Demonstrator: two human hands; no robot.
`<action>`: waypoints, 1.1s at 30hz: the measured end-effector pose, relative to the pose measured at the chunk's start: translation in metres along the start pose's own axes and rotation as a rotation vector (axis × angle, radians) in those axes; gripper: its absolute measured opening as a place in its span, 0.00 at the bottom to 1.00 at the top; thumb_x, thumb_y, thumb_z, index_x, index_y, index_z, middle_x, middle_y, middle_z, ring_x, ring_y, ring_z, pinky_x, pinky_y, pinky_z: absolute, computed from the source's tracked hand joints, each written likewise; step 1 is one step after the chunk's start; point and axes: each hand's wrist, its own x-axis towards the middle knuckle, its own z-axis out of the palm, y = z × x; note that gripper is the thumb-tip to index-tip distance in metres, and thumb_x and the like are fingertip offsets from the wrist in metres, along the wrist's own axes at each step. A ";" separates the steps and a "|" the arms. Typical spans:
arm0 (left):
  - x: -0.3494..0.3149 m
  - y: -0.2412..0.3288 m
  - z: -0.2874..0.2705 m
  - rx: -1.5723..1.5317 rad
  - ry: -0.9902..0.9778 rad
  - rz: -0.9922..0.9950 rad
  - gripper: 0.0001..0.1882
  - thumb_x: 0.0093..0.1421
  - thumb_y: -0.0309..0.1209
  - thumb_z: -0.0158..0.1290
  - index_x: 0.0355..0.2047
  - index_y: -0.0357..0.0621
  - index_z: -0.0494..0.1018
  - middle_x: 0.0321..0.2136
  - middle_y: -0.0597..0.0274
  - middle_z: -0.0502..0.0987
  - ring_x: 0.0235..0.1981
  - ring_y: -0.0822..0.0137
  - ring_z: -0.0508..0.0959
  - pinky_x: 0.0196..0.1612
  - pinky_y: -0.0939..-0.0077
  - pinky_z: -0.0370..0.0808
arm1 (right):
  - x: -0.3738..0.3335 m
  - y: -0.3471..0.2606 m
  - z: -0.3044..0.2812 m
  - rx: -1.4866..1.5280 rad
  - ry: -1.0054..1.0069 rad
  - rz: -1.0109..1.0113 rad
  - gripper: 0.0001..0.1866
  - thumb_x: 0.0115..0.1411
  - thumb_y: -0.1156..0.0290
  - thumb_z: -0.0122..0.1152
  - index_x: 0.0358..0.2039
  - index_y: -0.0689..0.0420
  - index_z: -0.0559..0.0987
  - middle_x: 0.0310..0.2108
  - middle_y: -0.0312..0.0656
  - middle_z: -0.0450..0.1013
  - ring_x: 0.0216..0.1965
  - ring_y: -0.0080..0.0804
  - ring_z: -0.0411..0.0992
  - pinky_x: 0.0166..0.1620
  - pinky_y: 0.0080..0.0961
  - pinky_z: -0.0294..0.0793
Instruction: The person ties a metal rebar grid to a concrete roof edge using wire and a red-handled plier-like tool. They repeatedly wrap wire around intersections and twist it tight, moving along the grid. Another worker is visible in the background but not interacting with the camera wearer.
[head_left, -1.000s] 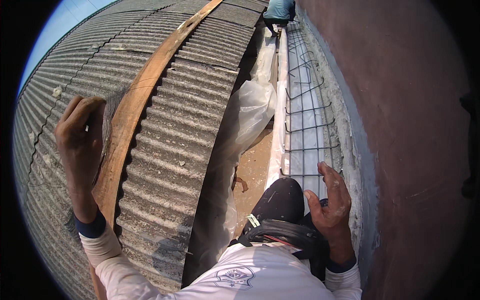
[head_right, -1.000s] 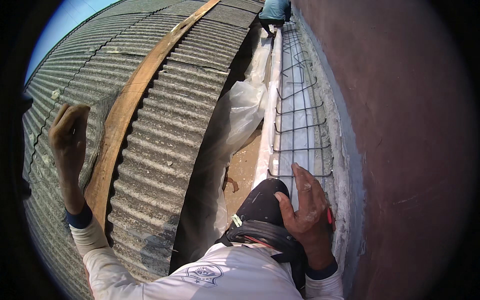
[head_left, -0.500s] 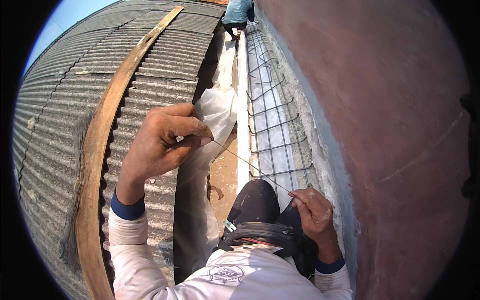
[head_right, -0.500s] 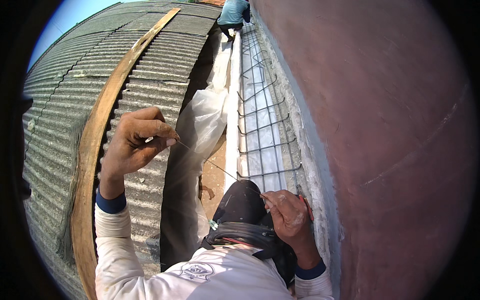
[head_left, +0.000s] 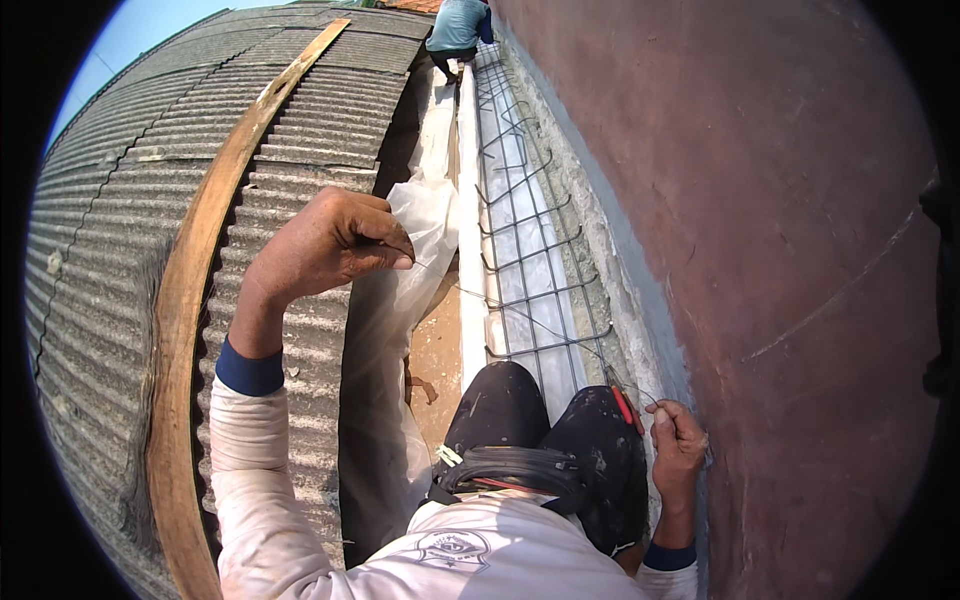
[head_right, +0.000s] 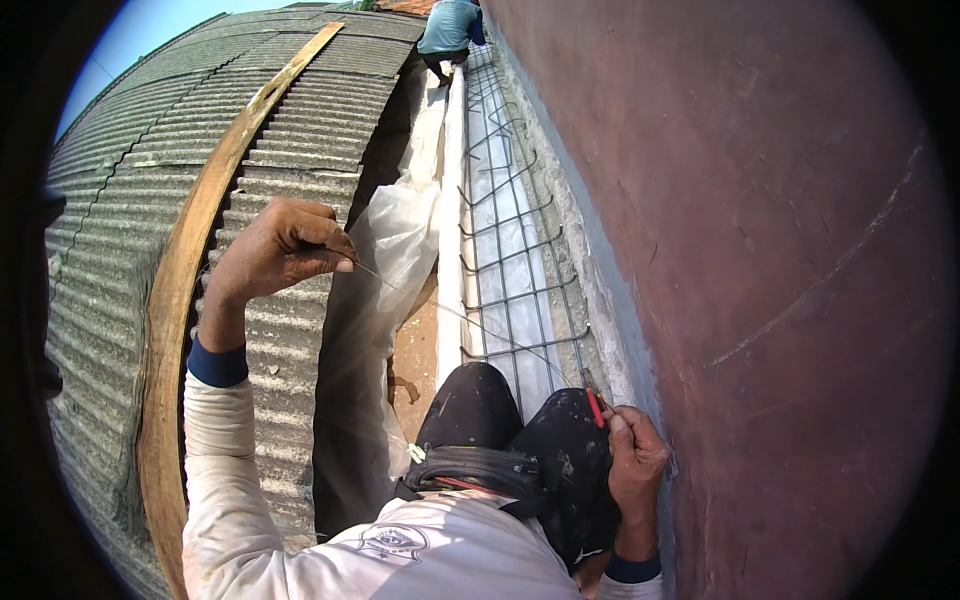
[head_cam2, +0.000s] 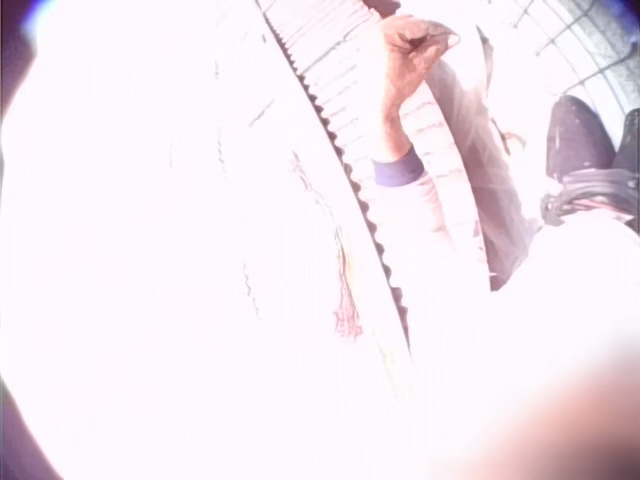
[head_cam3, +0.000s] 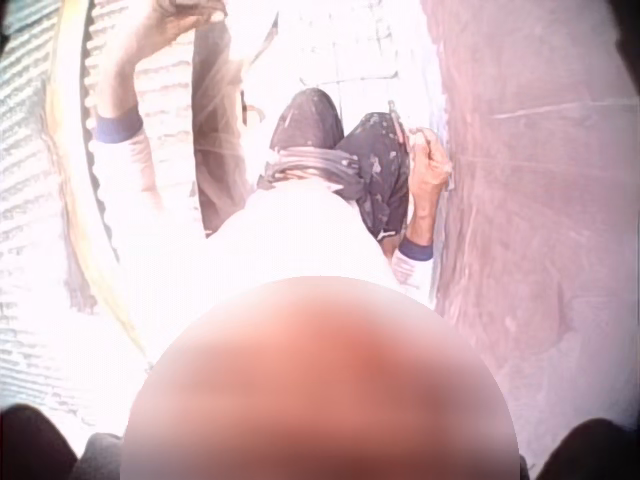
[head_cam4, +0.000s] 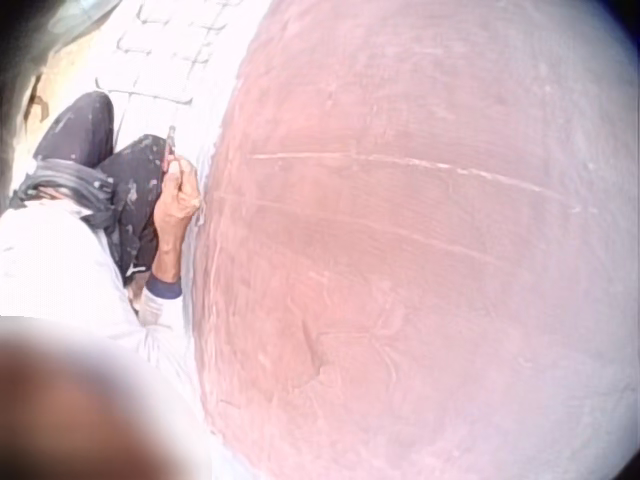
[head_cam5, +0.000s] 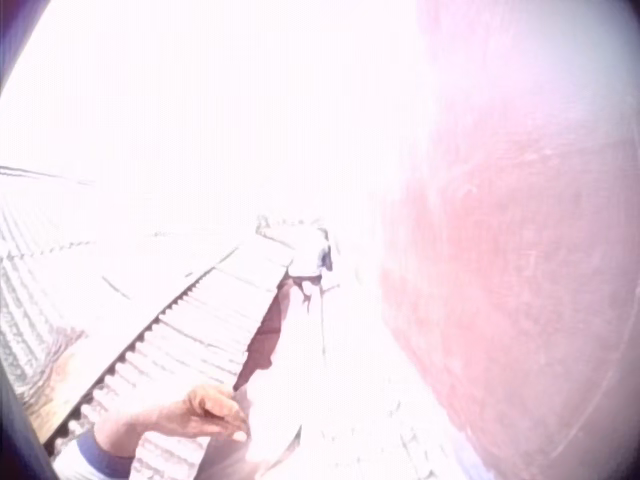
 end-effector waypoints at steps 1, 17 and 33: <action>-0.002 0.001 -0.003 0.016 -0.007 -0.053 0.07 0.58 0.28 0.72 0.35 0.40 0.86 0.26 0.62 0.80 0.28 0.68 0.79 0.31 0.67 0.75 | -0.002 0.005 -0.001 -0.048 0.042 -0.041 0.09 0.74 0.77 0.55 0.46 0.67 0.82 0.34 0.38 0.79 0.33 0.22 0.72 0.39 0.23 0.73; -0.197 -0.078 -0.210 0.176 0.536 -0.563 0.13 0.62 0.37 0.72 0.33 0.38 0.85 0.28 0.68 0.81 0.31 0.79 0.77 0.35 0.81 0.73 | 0.000 0.053 0.035 -0.115 0.127 -0.041 0.09 0.75 0.75 0.54 0.45 0.66 0.81 0.34 0.38 0.78 0.34 0.23 0.72 0.42 0.24 0.73; 0.015 0.081 0.240 -0.286 0.041 0.379 0.28 0.68 0.30 0.59 0.68 0.48 0.72 0.57 0.53 0.77 0.68 0.50 0.71 0.73 0.48 0.61 | -0.011 -0.011 0.053 0.096 -0.050 -0.004 0.09 0.75 0.71 0.56 0.45 0.60 0.82 0.23 0.29 0.70 0.21 0.12 0.60 0.25 0.16 0.58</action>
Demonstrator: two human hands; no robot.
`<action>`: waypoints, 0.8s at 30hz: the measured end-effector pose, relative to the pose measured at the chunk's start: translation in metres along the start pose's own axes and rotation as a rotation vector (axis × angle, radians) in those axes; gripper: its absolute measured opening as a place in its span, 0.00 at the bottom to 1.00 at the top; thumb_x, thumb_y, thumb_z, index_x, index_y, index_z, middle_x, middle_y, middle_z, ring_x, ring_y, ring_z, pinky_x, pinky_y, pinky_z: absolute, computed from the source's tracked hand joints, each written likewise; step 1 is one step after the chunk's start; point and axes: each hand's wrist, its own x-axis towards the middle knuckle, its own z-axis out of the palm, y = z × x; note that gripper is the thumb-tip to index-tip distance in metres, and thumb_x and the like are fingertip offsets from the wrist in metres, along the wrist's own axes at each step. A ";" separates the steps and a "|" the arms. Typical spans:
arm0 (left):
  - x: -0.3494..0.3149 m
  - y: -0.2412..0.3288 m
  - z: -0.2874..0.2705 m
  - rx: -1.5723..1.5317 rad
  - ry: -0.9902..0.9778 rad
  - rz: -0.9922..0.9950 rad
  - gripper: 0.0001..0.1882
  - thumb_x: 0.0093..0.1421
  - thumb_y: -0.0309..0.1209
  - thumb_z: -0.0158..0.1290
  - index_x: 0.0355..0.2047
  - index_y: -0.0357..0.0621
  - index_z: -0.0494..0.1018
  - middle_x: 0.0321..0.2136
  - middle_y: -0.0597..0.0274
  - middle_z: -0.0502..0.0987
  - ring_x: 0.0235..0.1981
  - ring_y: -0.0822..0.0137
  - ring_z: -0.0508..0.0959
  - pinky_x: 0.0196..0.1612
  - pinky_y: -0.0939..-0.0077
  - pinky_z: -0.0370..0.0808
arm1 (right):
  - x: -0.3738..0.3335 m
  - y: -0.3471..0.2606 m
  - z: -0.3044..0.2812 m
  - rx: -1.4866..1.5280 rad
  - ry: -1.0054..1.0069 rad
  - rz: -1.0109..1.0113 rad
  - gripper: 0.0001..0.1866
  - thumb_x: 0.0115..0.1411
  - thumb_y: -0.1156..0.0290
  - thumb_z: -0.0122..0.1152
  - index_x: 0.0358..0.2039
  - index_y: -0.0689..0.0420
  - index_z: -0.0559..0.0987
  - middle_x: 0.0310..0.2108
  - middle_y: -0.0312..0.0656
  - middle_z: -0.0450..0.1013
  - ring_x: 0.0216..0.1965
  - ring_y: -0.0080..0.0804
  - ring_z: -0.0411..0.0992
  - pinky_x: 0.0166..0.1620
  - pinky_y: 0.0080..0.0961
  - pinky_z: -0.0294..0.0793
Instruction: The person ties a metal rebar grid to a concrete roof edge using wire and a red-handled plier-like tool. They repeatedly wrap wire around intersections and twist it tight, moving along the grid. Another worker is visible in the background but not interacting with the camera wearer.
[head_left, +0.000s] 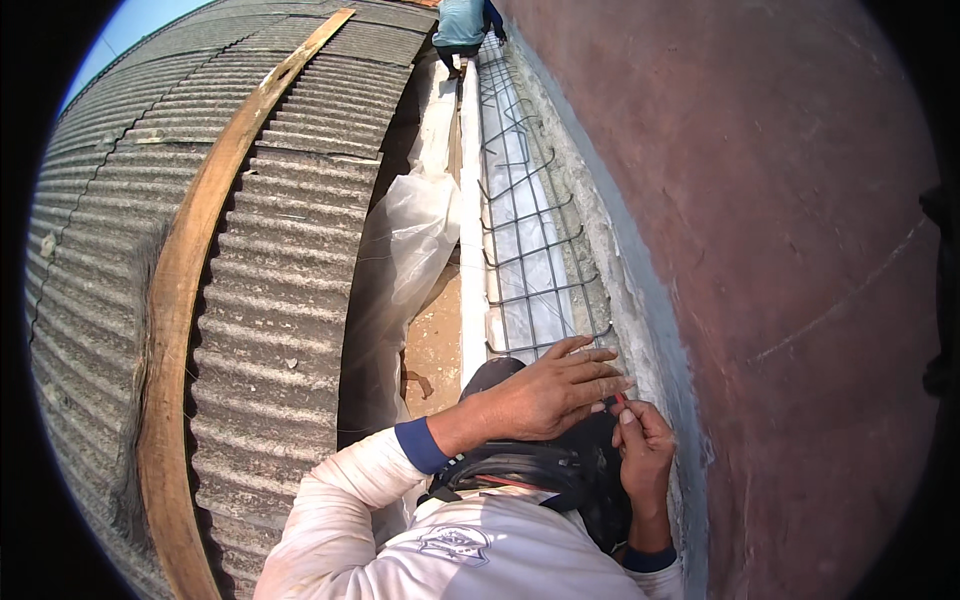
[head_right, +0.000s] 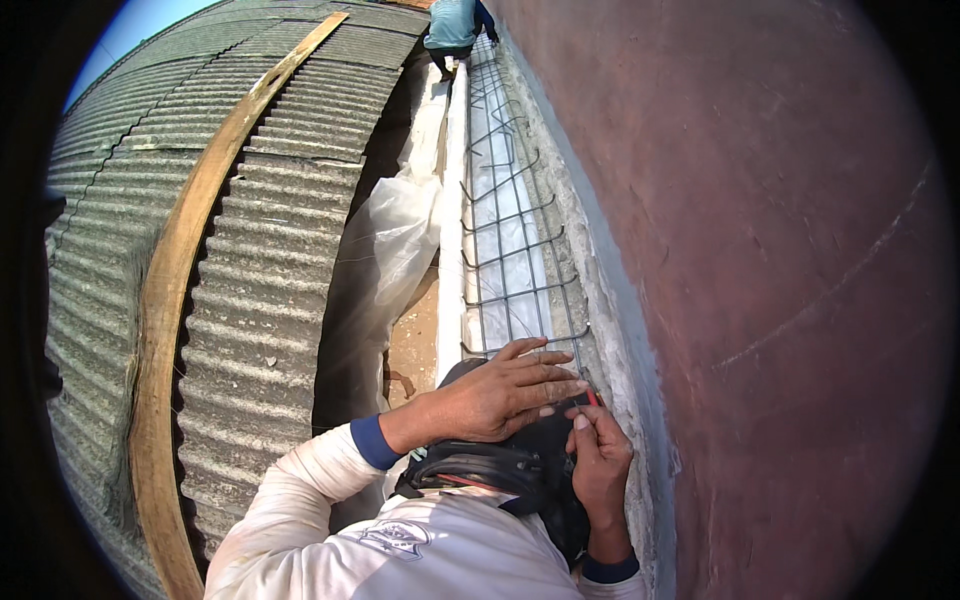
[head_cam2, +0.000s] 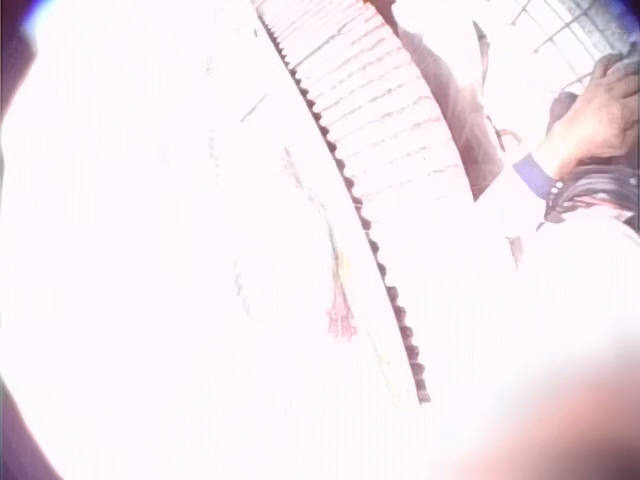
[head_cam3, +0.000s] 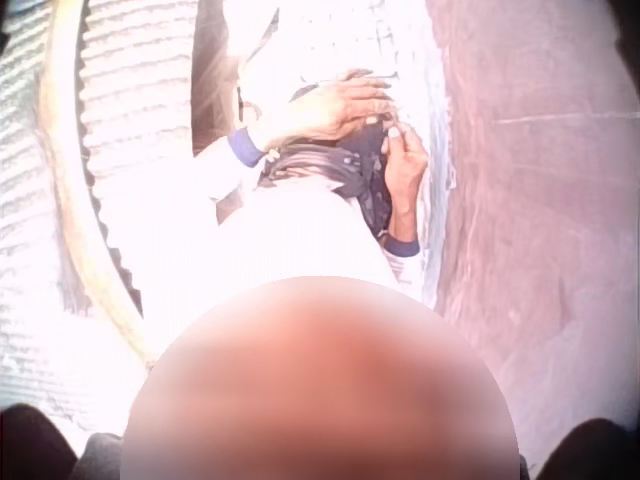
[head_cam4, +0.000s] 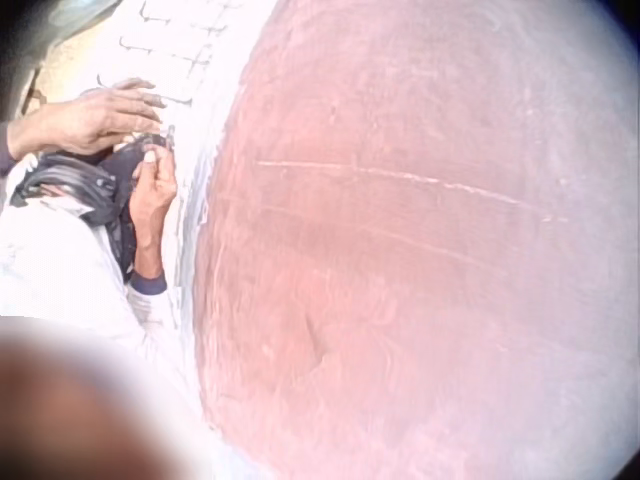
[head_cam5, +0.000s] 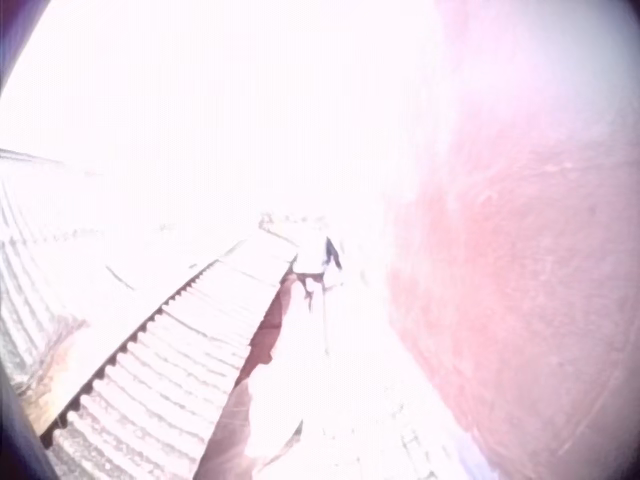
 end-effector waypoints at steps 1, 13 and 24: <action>0.003 -0.001 0.017 -0.191 0.037 -0.023 0.19 0.65 0.27 0.62 0.57 0.46 0.80 0.43 0.55 0.79 0.51 0.52 0.79 0.57 0.57 0.73 | -0.001 -0.007 0.000 -0.036 -0.025 -0.071 0.09 0.75 0.72 0.56 0.46 0.60 0.82 0.23 0.29 0.70 0.21 0.12 0.61 0.26 0.16 0.58; 0.035 -0.068 0.018 -0.514 0.214 -0.257 0.07 0.68 0.30 0.65 0.39 0.39 0.85 0.28 0.65 0.76 0.32 0.73 0.74 0.36 0.72 0.72 | 0.022 -0.017 -0.039 0.402 -0.409 0.334 0.10 0.75 0.72 0.58 0.49 0.65 0.80 0.37 0.51 0.84 0.34 0.35 0.86 0.38 0.30 0.90; 0.029 -0.077 0.028 -0.576 0.112 -0.269 0.05 0.66 0.28 0.66 0.39 0.39 0.86 0.27 0.68 0.74 0.31 0.75 0.72 0.37 0.75 0.72 | 0.025 0.005 -0.034 0.836 -0.423 0.526 0.18 0.73 0.72 0.52 0.56 0.72 0.77 0.40 0.53 0.81 0.28 0.29 0.78 0.30 0.23 0.80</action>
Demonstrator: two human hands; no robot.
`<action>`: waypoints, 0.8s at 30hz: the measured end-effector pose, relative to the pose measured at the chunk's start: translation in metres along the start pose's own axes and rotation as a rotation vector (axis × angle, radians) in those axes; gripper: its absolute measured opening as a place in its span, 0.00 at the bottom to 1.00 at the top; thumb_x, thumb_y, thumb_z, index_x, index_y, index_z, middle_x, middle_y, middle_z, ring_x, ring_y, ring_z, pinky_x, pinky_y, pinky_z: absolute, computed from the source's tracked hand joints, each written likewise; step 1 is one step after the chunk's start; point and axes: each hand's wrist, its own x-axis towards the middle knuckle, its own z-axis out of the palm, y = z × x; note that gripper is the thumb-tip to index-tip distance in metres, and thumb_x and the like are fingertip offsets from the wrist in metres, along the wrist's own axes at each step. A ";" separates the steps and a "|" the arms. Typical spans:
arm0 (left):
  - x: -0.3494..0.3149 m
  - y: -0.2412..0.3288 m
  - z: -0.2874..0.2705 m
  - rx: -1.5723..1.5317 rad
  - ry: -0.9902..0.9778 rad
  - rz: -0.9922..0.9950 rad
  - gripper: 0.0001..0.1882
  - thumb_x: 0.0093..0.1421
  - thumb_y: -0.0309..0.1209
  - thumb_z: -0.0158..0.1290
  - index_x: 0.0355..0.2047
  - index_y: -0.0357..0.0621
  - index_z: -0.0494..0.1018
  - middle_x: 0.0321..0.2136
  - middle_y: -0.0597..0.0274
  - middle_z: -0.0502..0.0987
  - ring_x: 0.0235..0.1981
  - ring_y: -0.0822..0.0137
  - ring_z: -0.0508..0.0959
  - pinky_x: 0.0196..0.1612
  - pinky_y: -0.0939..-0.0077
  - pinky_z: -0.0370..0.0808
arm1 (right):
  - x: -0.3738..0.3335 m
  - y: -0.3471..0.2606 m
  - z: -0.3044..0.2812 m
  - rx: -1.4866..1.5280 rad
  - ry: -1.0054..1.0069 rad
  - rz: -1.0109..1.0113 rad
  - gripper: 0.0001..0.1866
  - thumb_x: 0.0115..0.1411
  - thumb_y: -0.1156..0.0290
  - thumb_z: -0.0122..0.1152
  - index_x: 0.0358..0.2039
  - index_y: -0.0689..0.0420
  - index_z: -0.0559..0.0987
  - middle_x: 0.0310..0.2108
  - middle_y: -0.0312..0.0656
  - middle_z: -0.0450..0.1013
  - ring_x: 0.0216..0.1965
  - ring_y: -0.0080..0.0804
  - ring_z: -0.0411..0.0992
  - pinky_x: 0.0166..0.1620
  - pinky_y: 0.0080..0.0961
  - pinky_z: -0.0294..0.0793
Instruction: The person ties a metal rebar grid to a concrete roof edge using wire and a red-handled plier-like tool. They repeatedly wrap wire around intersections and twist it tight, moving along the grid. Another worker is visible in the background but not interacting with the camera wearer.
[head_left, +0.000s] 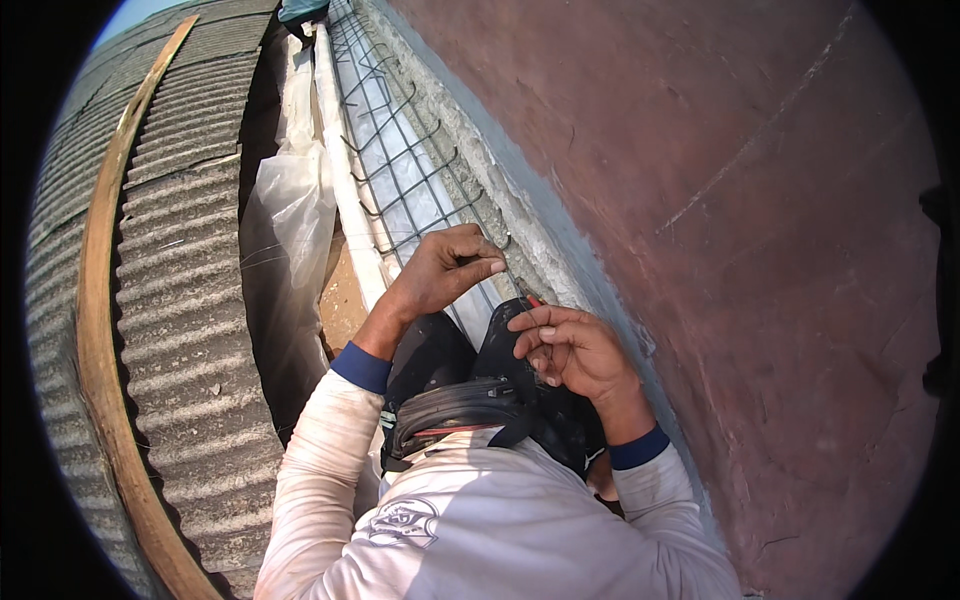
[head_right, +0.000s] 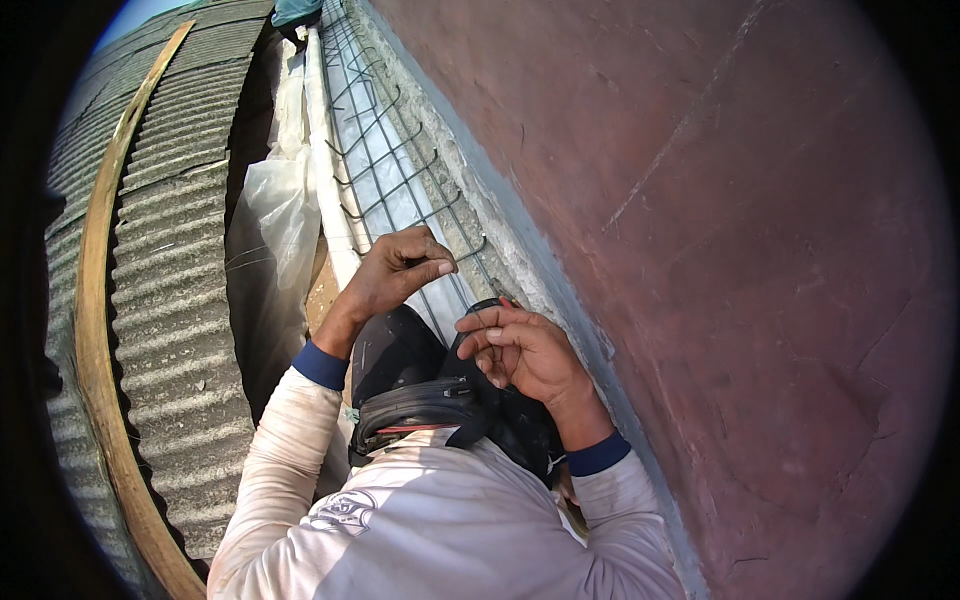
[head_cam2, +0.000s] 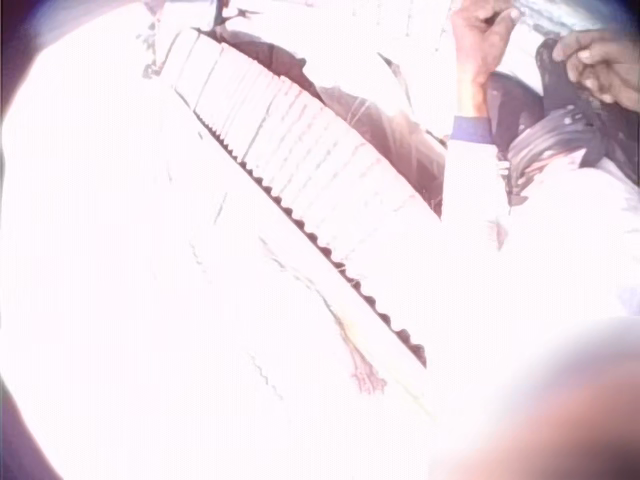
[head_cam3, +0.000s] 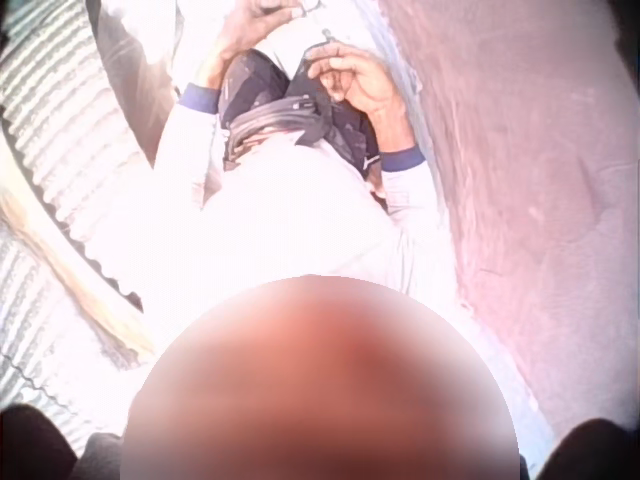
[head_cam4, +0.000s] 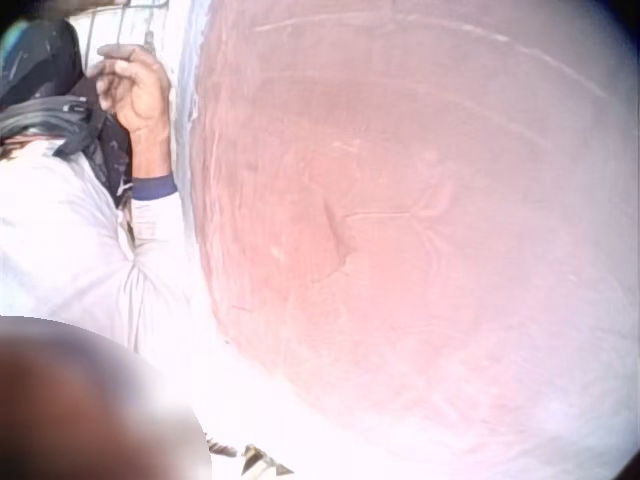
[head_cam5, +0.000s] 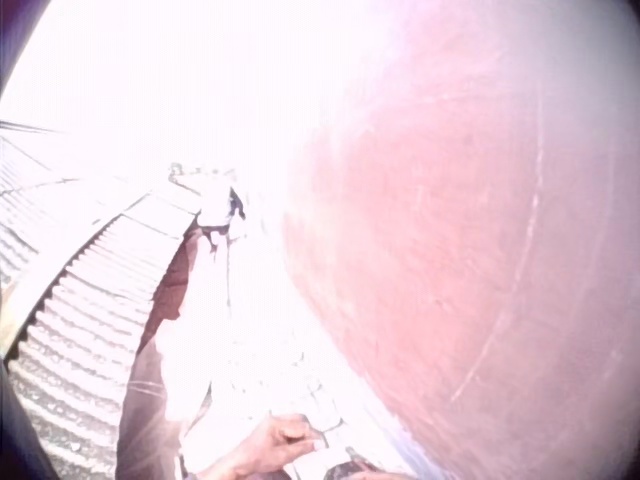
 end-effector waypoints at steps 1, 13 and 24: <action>-0.002 0.000 0.001 -0.010 -0.006 -0.006 0.05 0.66 0.28 0.66 0.39 0.39 0.86 0.28 0.67 0.74 0.31 0.75 0.73 0.38 0.75 0.72 | 0.002 0.004 -0.001 0.099 -0.035 0.021 0.19 0.73 0.72 0.51 0.57 0.72 0.77 0.38 0.50 0.80 0.24 0.24 0.74 0.27 0.18 0.76; -0.038 -0.006 0.010 -0.008 -0.019 0.083 0.05 0.63 0.27 0.66 0.38 0.42 0.86 0.30 0.59 0.77 0.34 0.63 0.79 0.40 0.67 0.76 | 0.012 0.031 0.011 -0.192 0.161 0.010 0.19 0.70 0.73 0.52 0.56 0.70 0.78 0.30 0.40 0.74 0.20 0.16 0.61 0.21 0.14 0.61; -0.061 0.008 -0.051 0.534 0.038 0.295 0.05 0.55 0.34 0.70 0.32 0.52 0.88 0.30 0.61 0.75 0.40 0.56 0.79 0.43 0.59 0.74 | -0.021 0.019 0.005 -1.053 0.327 -0.373 0.14 0.71 0.77 0.56 0.49 0.68 0.86 0.25 0.30 0.69 0.23 0.14 0.60 0.27 0.19 0.56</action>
